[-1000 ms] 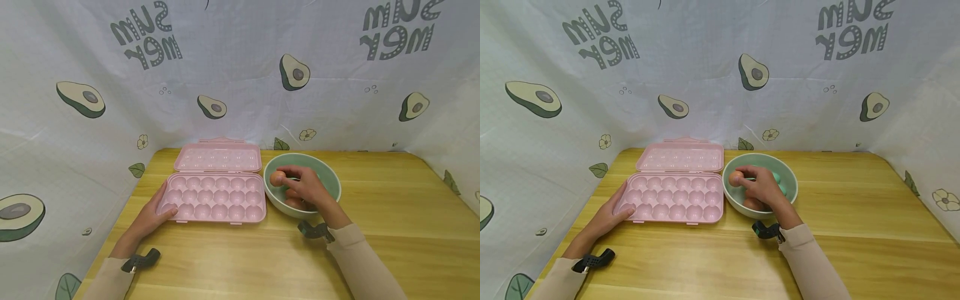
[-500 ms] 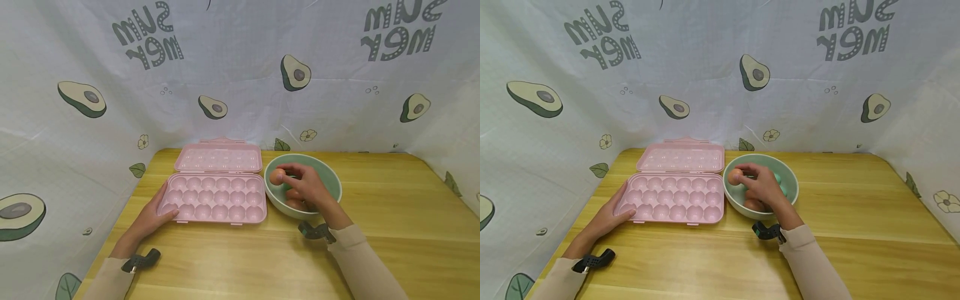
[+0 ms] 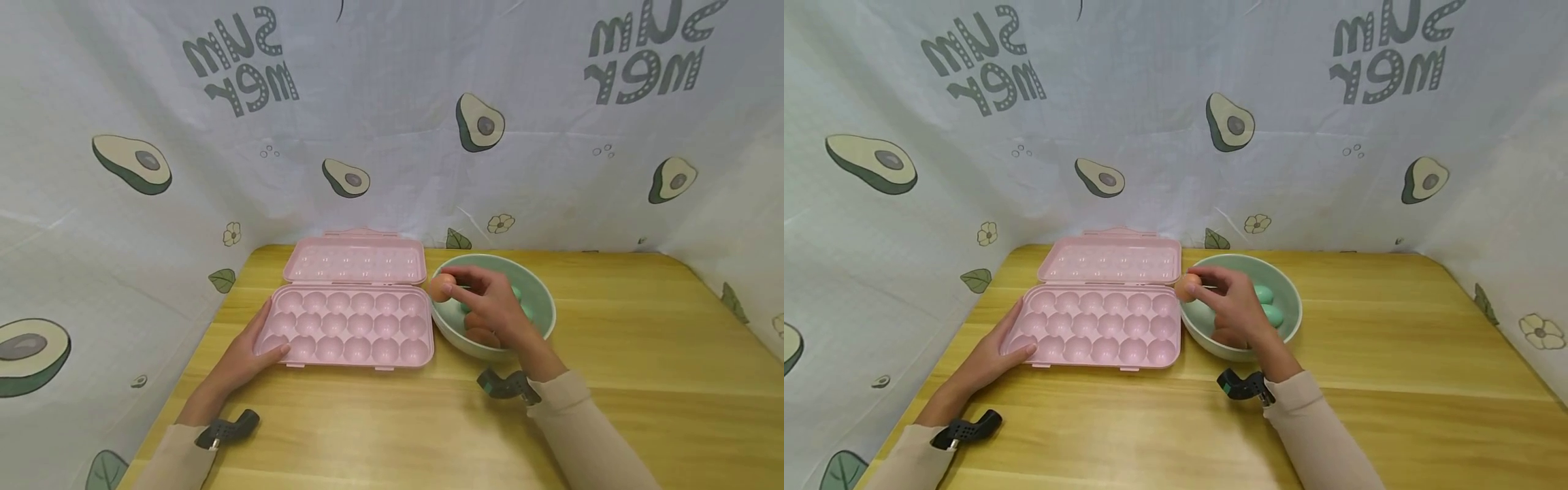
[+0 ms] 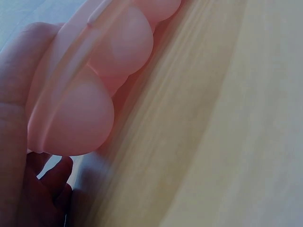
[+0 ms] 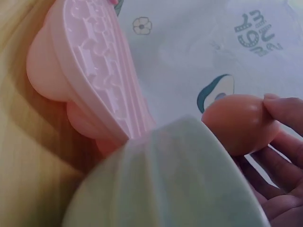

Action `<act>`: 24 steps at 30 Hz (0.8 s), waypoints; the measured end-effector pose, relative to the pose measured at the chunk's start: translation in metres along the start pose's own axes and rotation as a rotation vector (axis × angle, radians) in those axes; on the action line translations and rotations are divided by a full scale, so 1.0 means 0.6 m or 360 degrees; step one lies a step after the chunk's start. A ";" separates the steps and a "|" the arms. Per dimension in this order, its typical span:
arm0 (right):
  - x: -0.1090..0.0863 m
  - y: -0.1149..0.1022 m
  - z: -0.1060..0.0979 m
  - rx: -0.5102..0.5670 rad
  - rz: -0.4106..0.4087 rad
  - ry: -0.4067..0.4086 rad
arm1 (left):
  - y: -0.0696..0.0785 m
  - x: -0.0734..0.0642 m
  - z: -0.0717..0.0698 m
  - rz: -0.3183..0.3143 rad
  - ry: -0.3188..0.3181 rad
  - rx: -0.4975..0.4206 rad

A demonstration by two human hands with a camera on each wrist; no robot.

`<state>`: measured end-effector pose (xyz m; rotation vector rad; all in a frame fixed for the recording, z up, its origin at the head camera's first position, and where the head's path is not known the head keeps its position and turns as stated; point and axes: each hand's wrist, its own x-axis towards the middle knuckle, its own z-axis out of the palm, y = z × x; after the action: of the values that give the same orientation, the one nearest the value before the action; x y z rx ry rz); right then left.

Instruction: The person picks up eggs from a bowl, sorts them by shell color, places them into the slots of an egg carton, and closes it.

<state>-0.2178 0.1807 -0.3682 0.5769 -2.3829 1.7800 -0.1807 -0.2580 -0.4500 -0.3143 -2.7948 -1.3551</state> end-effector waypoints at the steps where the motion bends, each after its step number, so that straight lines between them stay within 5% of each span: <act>1: 0.000 0.000 0.004 0.0030 -0.0008 -0.0008 | 0.000 -0.001 0.000 -0.0002 0.0001 0.0002; 13: -0.001 0.004 0.034 0.0108 -0.0007 -0.0106 | -0.007 -0.002 0.003 0.0035 0.0010 0.0015; 24: -0.003 -0.001 0.047 -0.0140 -0.0183 -0.0190 | -0.004 0.000 0.001 0.0025 0.0012 0.0004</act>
<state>-0.2123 0.1545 -0.3766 0.8125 -2.4349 1.6283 -0.1813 -0.2591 -0.4521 -0.3297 -2.7818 -1.3469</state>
